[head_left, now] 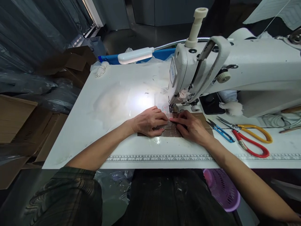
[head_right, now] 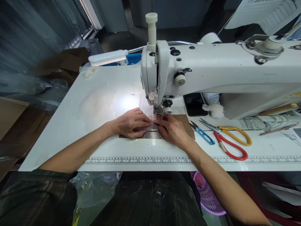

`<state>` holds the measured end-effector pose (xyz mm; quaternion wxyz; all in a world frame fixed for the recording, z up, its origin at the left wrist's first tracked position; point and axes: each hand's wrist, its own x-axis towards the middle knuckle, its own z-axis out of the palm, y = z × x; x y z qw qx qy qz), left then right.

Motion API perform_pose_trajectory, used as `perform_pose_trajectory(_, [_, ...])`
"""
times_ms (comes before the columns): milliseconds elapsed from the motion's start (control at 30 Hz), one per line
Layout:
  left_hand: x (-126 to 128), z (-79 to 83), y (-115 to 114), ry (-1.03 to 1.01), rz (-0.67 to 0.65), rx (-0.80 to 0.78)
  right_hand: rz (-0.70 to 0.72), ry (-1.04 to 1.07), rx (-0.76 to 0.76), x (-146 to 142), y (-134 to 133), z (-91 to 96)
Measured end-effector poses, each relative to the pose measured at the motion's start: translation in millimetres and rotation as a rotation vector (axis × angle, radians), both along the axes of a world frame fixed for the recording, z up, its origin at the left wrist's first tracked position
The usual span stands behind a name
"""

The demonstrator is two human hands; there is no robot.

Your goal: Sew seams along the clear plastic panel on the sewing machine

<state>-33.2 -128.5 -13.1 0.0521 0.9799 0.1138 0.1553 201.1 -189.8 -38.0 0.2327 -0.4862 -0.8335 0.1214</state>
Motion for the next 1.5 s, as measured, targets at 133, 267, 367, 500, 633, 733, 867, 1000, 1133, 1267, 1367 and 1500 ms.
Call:
perform_pose_trajectory(133, [1, -2.4, 1, -0.038, 0.020, 0.024, 0.000, -0.003, 0.003, 0, -1, 0.7])
perform_pose_trajectory(267, [3, -2.6, -1, -0.060, 0.024, 0.030, 0.001, -0.010, -0.005, 0, 0, 0.3])
perform_pose_trajectory(367, [3, -1.2, -3, -0.045, 0.035, 0.036, -0.002, -0.018, -0.009, 0, 0, -0.1])
perform_pose_trajectory(500, [4, 0.0, -5, -0.051, 0.069, 0.068, 0.011, -0.025, -0.005, 0, 0, 0.6])
perform_pose_trajectory(633, [5, 1.5, -7, -0.039, 0.077, 0.093, 0.008, -0.032, 0.023, 0, -2, 1.6])
perform_pose_trajectory(733, [5, 3.8, -9, -0.001, 0.096, 0.094, 0.004, -0.053, 0.034, -1, -2, 2.0])
perform_pose_trajectory(867, [5, 7.3, -8, 0.031, 0.099, 0.076, 0.005, -0.096, 0.030, -3, -2, 4.4])
perform_pose_trajectory(1000, [4, 8.9, -6, 0.030, 0.101, 0.059, -0.022, -0.175, 0.026, -7, -1, 9.1])
perform_pose_trajectory(1133, [4, 8.8, -5, 0.059, 0.134, 0.065, -0.059, -0.251, 0.015, -11, 3, 13.0])
perform_pose_trajectory(1267, [4, 10.1, -4, 0.098, 0.159, 0.063, -0.083, -0.299, -0.009, -12, 7, 14.3])
perform_pose_trajectory(1367, [4, 10.8, -3, 0.124, 0.175, 0.061, -0.063, -0.281, -0.024, -10, 7, 15.1])
perform_pose_trajectory(1500, [4, 9.8, -2, 0.159, 0.195, 0.059, -0.024, -0.229, -0.020, -9, 5, 16.8])
